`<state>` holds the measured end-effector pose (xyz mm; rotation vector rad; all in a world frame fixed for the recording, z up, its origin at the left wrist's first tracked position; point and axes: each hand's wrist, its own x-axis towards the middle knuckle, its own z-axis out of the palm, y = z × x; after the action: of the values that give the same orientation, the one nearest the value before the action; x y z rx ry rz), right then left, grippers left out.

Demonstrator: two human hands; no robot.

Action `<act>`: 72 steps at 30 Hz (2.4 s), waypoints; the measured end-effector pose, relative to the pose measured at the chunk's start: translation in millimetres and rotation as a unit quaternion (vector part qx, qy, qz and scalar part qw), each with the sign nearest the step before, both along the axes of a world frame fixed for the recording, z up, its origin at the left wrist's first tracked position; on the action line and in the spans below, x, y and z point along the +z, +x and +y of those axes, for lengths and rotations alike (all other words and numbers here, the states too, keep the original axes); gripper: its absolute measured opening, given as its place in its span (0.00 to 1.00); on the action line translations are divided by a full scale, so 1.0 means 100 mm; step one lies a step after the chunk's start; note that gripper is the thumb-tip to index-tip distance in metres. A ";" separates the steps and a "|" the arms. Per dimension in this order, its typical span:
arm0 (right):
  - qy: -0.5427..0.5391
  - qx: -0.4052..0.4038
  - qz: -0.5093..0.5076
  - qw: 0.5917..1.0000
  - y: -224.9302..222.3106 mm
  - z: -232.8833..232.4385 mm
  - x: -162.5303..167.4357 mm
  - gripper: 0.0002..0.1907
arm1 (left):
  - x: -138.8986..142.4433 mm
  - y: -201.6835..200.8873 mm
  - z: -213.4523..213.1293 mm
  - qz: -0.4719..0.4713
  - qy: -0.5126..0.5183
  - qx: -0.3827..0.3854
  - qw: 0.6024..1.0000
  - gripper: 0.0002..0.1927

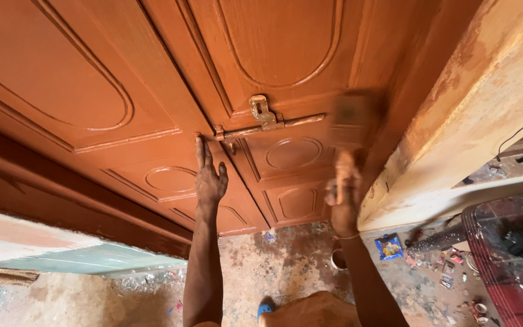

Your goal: The person paints a metal double door with a reddish-brown paint, using a paintbrush in the right hand while steadying the door with the left hand. They work across the door panels and around the latch, dipping the brush in a small paint can on the floor between strokes.

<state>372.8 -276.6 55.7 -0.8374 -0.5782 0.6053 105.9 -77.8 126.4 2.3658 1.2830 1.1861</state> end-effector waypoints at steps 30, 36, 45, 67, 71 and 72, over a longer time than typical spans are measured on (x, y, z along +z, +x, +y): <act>-0.083 0.048 0.009 0.995 -0.38 -0.26 0.43 0.18 | 0.02 -0.07 0.04 -0.007 0.002 -0.009 1.000 0.40; -0.087 0.041 -0.003 0.995 -0.27 -0.10 0.19 0.17 | -0.08 -0.07 0.10 -0.012 -0.025 -0.010 1.000 0.39; -0.195 0.064 0.072 0.976 -0.25 0.01 -0.48 0.17 | -0.10 -0.08 0.08 -0.022 0.026 -0.033 0.999 0.40; -0.156 0.089 0.022 0.984 -0.46 0.15 -0.42 0.19 | -0.04 -0.16 0.14 -0.015 -0.012 -0.022 1.000 0.41; -0.180 0.094 0.034 0.979 -0.51 0.11 -0.48 0.18 | -0.06 -0.18 0.17 -0.016 0.029 -0.032 0.999 0.41; -0.183 0.096 0.034 0.978 -0.51 0.12 -0.42 0.17 | -0.05 -0.19 0.20 -0.012 0.014 -0.023 1.000 0.41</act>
<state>321.8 -264.6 13.2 -1.1089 -0.4943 0.9333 86.5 -58.3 121.6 2.3794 1.2048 1.2229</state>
